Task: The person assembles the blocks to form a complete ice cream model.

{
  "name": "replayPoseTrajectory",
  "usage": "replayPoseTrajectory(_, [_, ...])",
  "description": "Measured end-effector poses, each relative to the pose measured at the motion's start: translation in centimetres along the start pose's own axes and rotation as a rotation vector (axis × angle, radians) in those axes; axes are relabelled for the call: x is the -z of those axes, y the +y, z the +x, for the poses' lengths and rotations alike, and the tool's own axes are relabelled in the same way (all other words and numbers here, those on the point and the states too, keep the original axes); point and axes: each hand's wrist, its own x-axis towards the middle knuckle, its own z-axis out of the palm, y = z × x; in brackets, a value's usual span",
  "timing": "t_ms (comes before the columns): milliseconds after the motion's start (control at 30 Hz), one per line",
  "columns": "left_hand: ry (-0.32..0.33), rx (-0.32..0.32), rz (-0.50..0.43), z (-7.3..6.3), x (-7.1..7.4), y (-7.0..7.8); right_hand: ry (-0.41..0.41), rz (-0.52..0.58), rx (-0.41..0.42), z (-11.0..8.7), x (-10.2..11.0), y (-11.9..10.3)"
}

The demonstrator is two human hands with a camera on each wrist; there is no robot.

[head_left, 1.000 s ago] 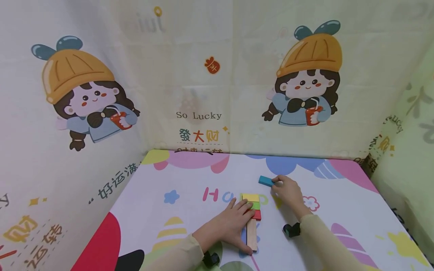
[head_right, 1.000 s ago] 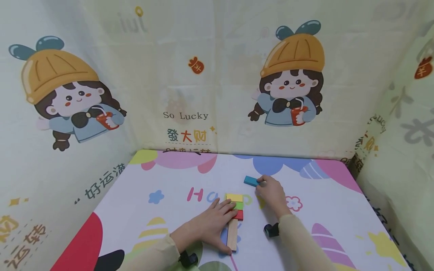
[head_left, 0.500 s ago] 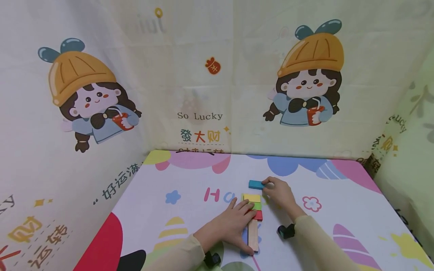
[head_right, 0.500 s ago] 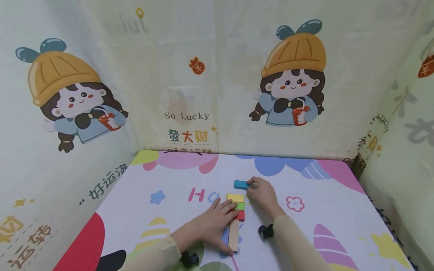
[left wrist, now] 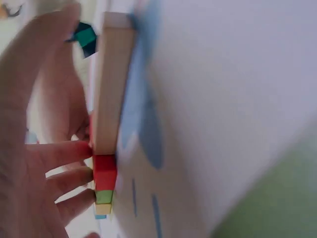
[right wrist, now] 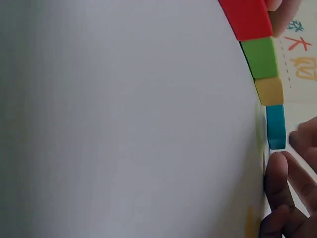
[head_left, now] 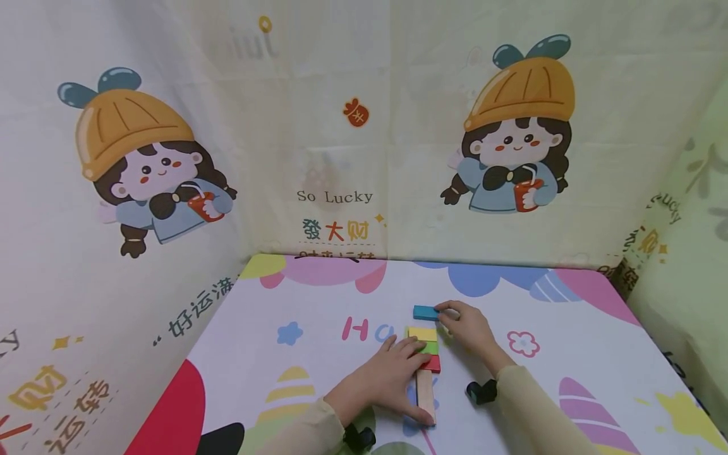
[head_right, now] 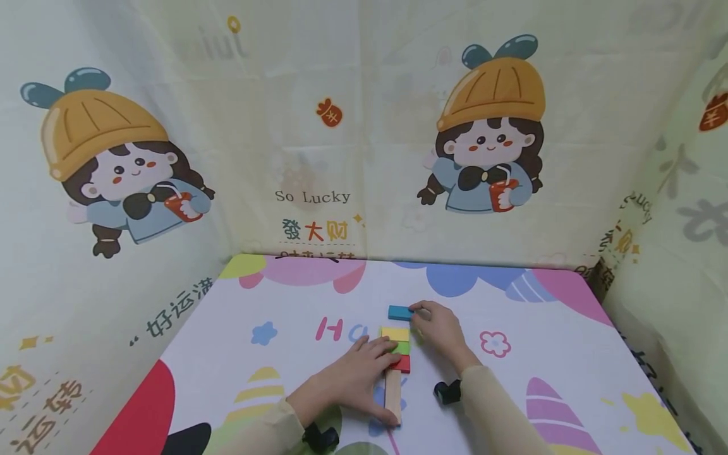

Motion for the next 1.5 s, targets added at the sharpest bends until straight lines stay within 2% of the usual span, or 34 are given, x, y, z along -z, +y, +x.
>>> replayPoseTrajectory(67, [0.038, 0.032, -0.124, 0.3, 0.0, -0.2, -0.015, 0.072, -0.021, -0.2, 0.4, 0.3])
replayPoseTrajectory(133, [0.090, 0.086, -0.304, 0.7, 0.0, -0.5, -0.039, 0.170, -0.041, -0.3, 0.8, 0.5])
replayPoseTrajectory(267, [0.239, 0.251, -0.775, 1.8, 0.2, -1.2, -0.103, 0.412, -0.112, -0.8, 1.6, 0.8])
replayPoseTrajectory(333, [0.324, 0.300, -0.982, 2.4, 0.1, -1.8, -0.140, 0.549, -0.144, -1.1, 2.0, 0.9])
replayPoseTrajectory(433, [0.401, 0.290, -1.264, 3.3, 0.1, -2.7, -0.201, 0.728, -0.174, -1.5, 2.2, 0.9])
replayPoseTrajectory(500, [0.413, 0.250, -1.441, 3.8, 0.0, -3.2, -0.232, 0.810, -0.183, -1.6, 2.2, 0.9])
replayPoseTrajectory(567, [0.410, 0.224, -1.563, 4.2, -0.1, -3.4, -0.257, 0.854, -0.179, -1.7, 2.1, 0.9])
replayPoseTrajectory(667, [0.405, 0.224, -1.623, 4.6, -0.1, -3.4, -0.262, 0.887, -0.176, -1.8, 1.9, 0.8])
replayPoseTrajectory(900, [0.409, 0.235, -1.608, 4.7, -0.1, -3.5, -0.278, 0.863, -0.160, -1.6, 1.3, 0.7])
replayPoseTrajectory(1100, [0.390, 0.247, -1.630, 4.3, -0.1, -3.5, -0.287, 0.858, -0.144, -1.9, 1.2, 0.5])
replayPoseTrajectory(1500, [0.377, 0.192, -1.631, 2.6, -0.6, -3.2, -0.335, 0.805, -0.104, -2.9, 0.6, 0.5])
